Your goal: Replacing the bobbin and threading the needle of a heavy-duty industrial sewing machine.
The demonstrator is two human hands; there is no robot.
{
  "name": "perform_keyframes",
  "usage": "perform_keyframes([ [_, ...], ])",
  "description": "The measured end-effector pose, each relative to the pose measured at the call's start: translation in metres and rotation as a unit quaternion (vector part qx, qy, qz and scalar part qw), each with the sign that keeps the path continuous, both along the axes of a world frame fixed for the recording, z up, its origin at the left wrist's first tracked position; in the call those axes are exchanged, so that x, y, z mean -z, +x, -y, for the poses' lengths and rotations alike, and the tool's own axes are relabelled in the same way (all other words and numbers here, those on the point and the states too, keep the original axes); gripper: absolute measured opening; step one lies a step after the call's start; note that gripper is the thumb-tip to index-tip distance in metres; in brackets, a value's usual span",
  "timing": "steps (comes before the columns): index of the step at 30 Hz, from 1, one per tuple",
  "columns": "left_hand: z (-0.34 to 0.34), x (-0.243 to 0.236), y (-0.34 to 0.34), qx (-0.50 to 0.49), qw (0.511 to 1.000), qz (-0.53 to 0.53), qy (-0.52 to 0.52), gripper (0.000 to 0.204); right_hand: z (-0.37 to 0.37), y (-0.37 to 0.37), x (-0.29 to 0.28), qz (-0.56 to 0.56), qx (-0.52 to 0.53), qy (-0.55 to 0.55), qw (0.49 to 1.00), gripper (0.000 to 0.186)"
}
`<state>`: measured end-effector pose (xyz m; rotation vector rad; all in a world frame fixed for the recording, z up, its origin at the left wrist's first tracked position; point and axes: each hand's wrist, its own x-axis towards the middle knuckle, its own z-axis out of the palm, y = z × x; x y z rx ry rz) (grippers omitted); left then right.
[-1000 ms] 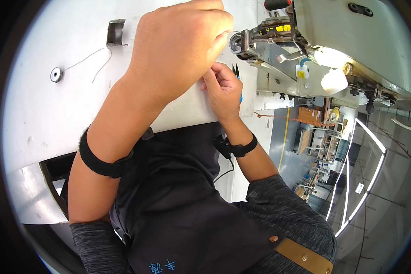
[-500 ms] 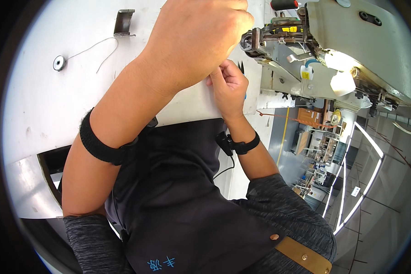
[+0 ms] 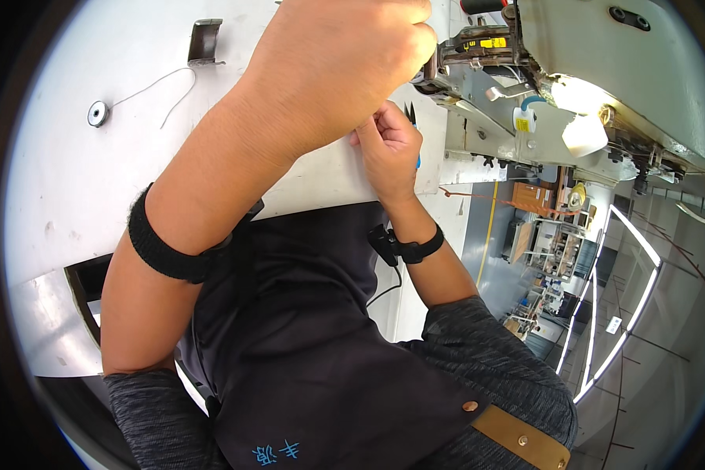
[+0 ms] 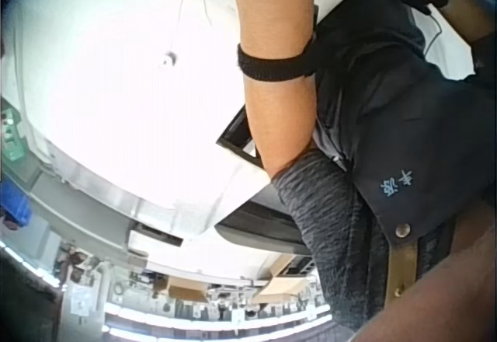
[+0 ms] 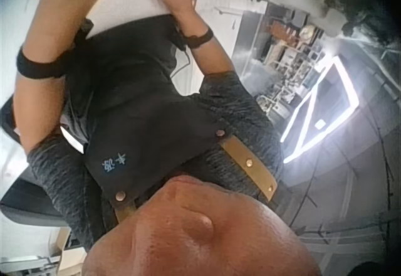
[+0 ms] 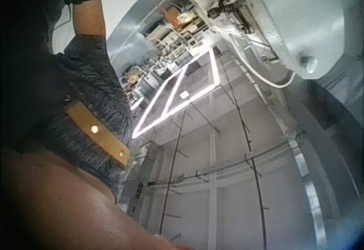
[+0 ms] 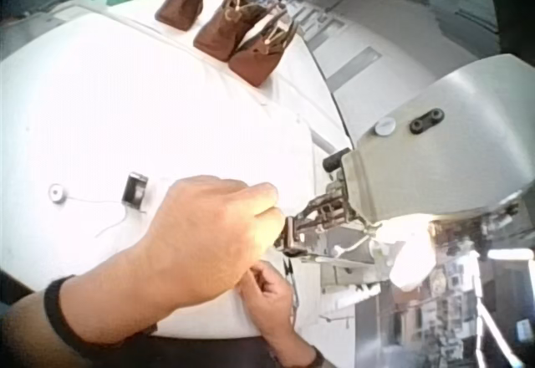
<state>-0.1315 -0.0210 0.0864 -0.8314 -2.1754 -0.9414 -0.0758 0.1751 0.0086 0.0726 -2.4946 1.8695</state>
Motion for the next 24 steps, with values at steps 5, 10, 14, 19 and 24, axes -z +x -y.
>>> perform_keyframes([
  [5, 0.002, -0.021, -0.001, 0.022, 0.997, 0.031, -0.068, 0.008, -0.002, 0.0, 0.001, -0.009, 0.0, -0.01, 1.0, 0.017],
  [10, 0.014, -0.016, -0.022, 0.047, 0.988, 0.13, -0.072, 0.013, 0.004, 0.001, -0.003, 0.011, -0.002, 0.016, 1.0, 0.017],
  [14, 0.024, -0.033, -0.024, 0.055, 0.952, 0.301, -0.013, 0.014, 0.001, 0.0, -0.004, 0.009, 0.018, 0.026, 0.999, 0.017],
  [19, 0.009, 0.009, -0.005, 0.048, 0.929, 0.322, 0.178, 0.011, 0.004, 0.0, -0.002, 0.013, 0.005, 0.026, 1.0, 0.016],
  [24, -0.005, 0.025, 0.007, 0.08, 0.875, 0.406, 0.251, 0.014, 0.003, -0.001, -0.002, -0.003, -0.002, 0.023, 1.0, 0.017],
])
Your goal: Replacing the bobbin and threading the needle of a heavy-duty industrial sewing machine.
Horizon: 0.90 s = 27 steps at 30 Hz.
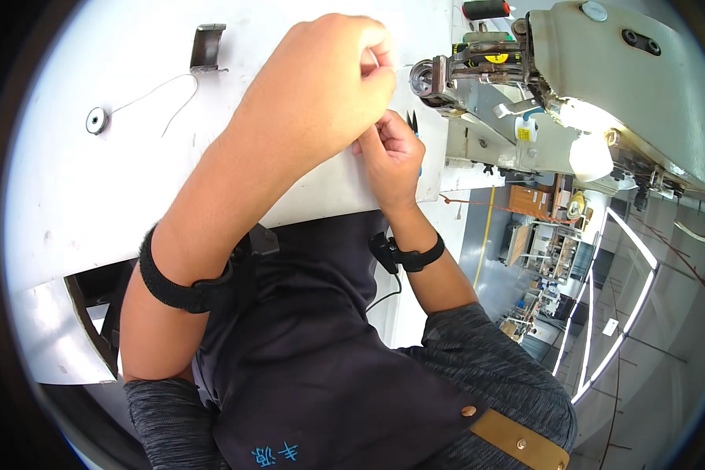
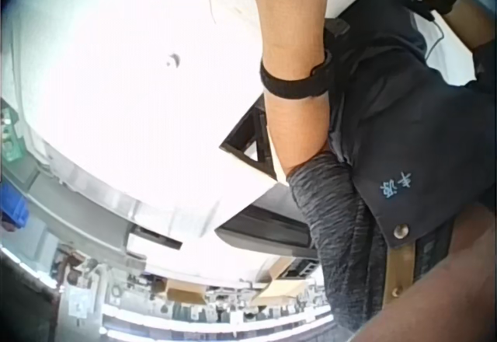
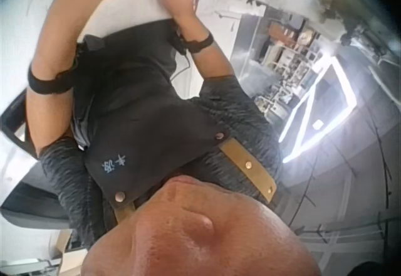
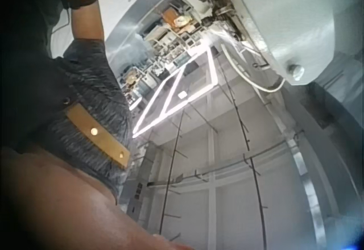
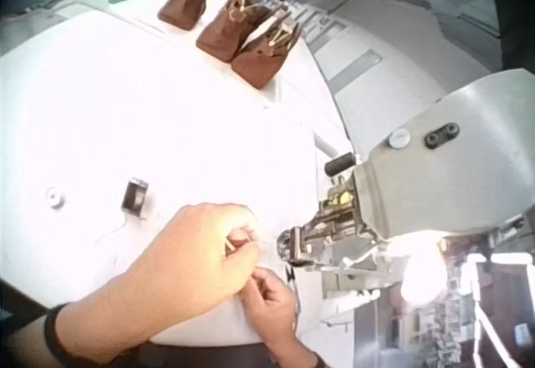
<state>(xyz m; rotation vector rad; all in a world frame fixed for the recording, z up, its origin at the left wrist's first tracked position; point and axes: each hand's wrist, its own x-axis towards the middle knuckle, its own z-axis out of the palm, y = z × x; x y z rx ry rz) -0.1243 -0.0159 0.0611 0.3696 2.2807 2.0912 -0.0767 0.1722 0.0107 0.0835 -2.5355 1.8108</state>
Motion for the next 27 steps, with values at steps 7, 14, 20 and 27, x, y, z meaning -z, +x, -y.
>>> perform_keyframes([
  [7, 0.004, -0.007, 0.002, 0.104, 0.969, 0.165, 0.151, 0.018, -0.003, 0.002, -0.001, 0.006, -0.005, 0.019, 1.0, 0.017],
  [14, 0.004, -0.012, -0.002, 0.13, 0.947, 0.247, 0.161, 0.019, -0.005, 0.003, 0.004, -0.014, -0.011, 0.015, 1.0, 0.017],
  [20, 0.001, -0.01, -0.005, 0.134, 0.938, 0.272, 0.169, 0.02, -0.007, 0.001, 0.007, -0.018, -0.022, -0.008, 1.0, 0.018],
  [27, 0.002, -0.007, -0.007, 0.136, 0.936, 0.276, 0.172, 0.02, -0.004, 0.001, 0.003, -0.015, -0.027, 0.005, 1.0, 0.021],
])
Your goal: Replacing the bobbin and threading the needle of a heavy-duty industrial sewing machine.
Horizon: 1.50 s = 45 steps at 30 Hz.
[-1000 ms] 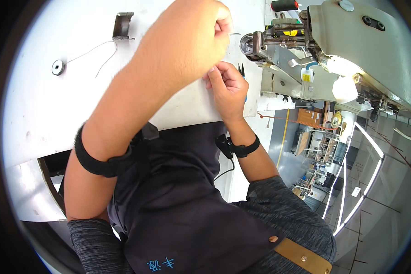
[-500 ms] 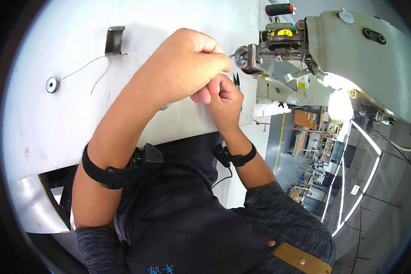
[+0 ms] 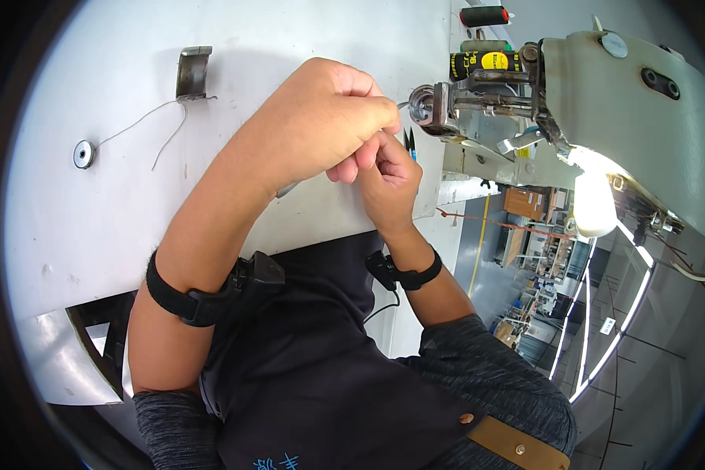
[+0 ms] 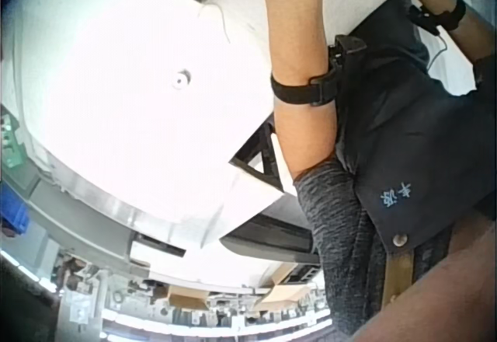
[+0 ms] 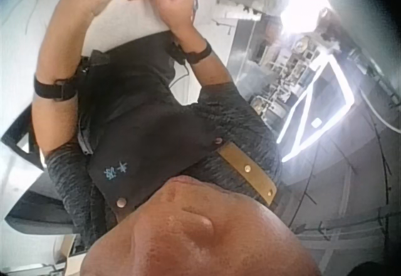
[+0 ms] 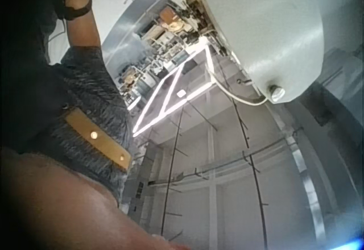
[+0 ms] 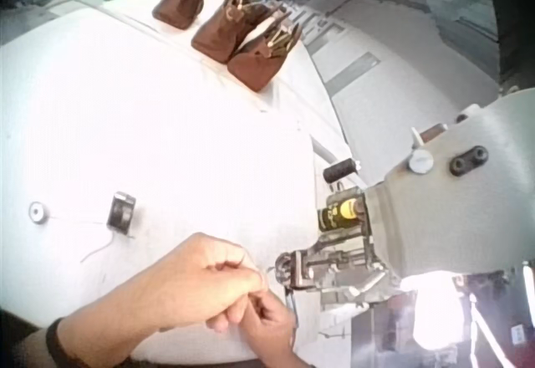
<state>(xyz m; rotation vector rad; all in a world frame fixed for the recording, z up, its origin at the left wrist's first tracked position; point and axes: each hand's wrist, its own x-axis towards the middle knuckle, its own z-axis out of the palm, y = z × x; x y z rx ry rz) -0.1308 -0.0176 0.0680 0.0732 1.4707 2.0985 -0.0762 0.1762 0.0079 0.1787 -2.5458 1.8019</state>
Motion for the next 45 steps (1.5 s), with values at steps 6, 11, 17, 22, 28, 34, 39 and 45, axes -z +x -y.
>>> perform_keyframes([
  [6, 0.0, -0.002, -0.001, 0.002, 0.999, -0.021, -0.026, 0.02, -0.001, 0.0, 0.002, 0.001, 0.006, -0.005, 1.0, 0.019],
  [11, -0.004, 0.0, -0.004, -0.008, 0.999, -0.037, -0.019, 0.019, -0.001, 0.001, 0.0, -0.002, 0.005, 0.015, 1.0, 0.016],
  [17, -0.016, 0.016, -0.004, -0.083, 0.979, -0.182, -0.04, 0.019, 0.0, 0.002, -0.001, -0.007, 0.006, 0.019, 1.0, 0.015],
  [22, -0.024, 0.023, 0.002, -0.167, 0.943, -0.28, -0.07, 0.016, 0.001, 0.002, 0.0, -0.053, 0.0, 0.053, 0.997, 0.015],
  [28, -0.019, 0.02, 0.001, -0.203, 0.881, -0.374, -0.206, 0.012, 0.002, 0.002, 0.001, -0.025, 0.017, 0.023, 0.999, 0.013],
  [34, -0.028, 0.025, 0.002, -0.274, 0.862, -0.367, -0.217, 0.013, 0.002, 0.003, 0.0, -0.046, 0.003, 0.086, 0.995, 0.015],
  [39, -0.023, 0.02, -0.001, -0.226, 0.921, -0.29, -0.133, 0.011, 0.004, 0.003, -0.001, -0.04, 0.014, 0.057, 0.997, 0.014],
  [45, -0.016, 0.006, 0.0, -0.198, 0.921, -0.282, -0.182, 0.008, 0.006, 0.002, -0.003, -0.076, 0.012, 0.114, 0.99, 0.02],
])
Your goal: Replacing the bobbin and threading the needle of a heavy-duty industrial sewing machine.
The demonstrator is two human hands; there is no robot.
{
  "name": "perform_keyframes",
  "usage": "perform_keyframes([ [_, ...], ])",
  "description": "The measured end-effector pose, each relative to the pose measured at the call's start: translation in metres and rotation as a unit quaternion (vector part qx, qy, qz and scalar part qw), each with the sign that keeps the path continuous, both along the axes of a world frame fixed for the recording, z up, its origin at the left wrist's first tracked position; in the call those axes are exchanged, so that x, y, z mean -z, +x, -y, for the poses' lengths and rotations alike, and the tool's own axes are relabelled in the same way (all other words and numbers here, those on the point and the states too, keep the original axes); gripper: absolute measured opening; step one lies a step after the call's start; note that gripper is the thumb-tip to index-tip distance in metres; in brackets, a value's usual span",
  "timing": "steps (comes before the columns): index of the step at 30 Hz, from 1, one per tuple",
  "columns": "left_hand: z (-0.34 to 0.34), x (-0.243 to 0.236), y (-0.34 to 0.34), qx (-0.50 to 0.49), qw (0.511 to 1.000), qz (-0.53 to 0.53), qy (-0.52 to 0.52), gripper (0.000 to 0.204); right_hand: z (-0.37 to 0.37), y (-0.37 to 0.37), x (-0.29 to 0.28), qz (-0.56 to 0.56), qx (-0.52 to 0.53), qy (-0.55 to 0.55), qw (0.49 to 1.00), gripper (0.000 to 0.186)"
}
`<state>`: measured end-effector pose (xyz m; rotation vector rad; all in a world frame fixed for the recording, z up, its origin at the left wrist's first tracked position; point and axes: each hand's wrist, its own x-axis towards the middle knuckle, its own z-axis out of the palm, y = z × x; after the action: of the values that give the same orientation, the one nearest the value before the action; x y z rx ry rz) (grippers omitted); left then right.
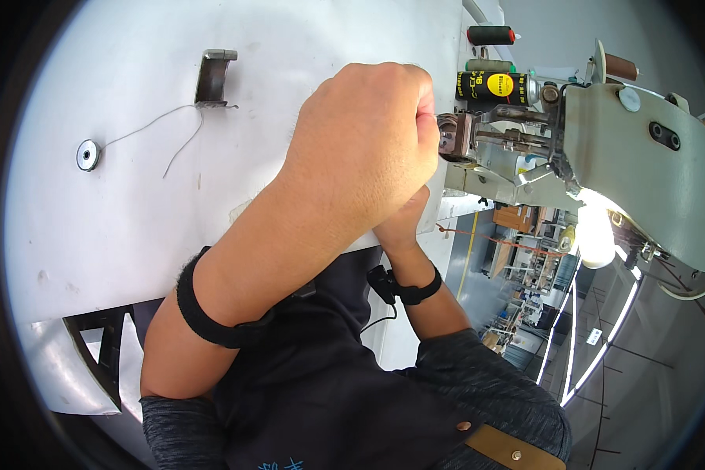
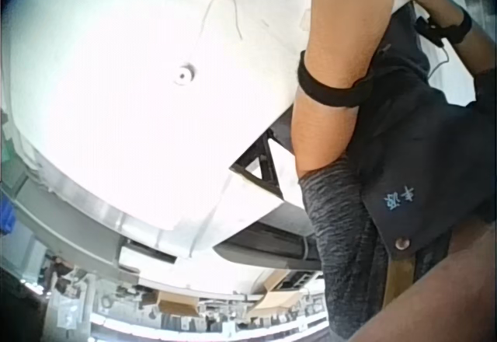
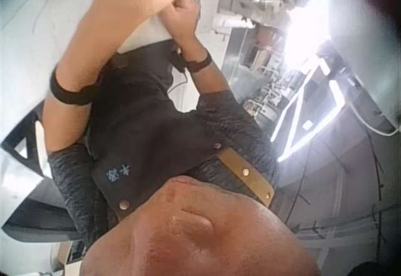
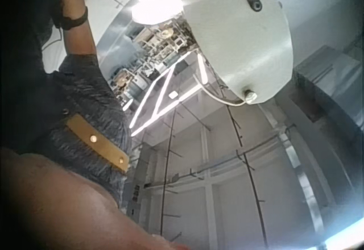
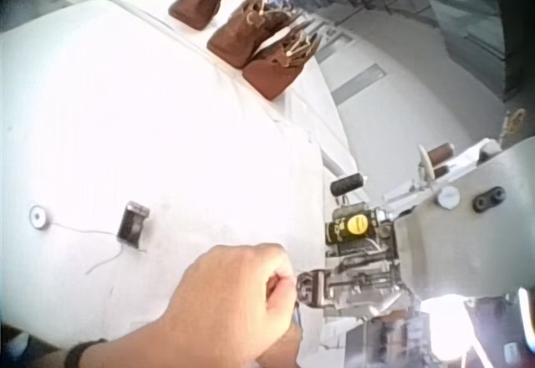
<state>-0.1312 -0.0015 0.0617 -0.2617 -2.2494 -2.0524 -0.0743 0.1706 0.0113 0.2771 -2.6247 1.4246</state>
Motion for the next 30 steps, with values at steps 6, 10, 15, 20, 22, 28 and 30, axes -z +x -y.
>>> perform_keyframes([
  [6, -0.028, -0.002, 0.016, -0.124, 0.988, -0.092, -0.024, 0.005, -0.022, -0.003, 0.022, -0.038, -0.031, 0.039, 0.998, 0.031],
  [10, -0.031, -0.004, 0.021, -0.128, 0.988, -0.072, -0.057, 0.007, -0.023, 0.004, 0.02, -0.012, 0.005, 0.059, 0.998, 0.031],
  [15, -0.036, -0.001, 0.019, -0.137, 0.988, -0.069, 0.013, 0.008, -0.03, 0.007, 0.026, 0.007, 0.001, 0.087, 0.996, 0.029],
  [20, -0.032, 0.008, 0.014, -0.111, 0.989, -0.085, 0.045, 0.006, -0.007, 0.001, 0.003, 0.003, 0.015, 0.04, 0.999, 0.022],
  [22, -0.029, 0.014, 0.011, -0.104, 0.987, -0.109, 0.051, 0.005, 0.003, 0.0, -0.005, 0.0, 0.022, 0.004, 1.0, 0.019],
  [28, -0.027, 0.022, 0.004, -0.086, 0.986, -0.124, 0.069, 0.005, -0.005, 0.002, 0.002, 0.028, 0.001, 0.037, 0.999, 0.022],
  [30, -0.026, 0.022, 0.003, -0.084, 0.985, -0.133, 0.07, 0.005, -0.009, 0.004, 0.003, 0.07, 0.042, 0.019, 0.997, 0.029],
])
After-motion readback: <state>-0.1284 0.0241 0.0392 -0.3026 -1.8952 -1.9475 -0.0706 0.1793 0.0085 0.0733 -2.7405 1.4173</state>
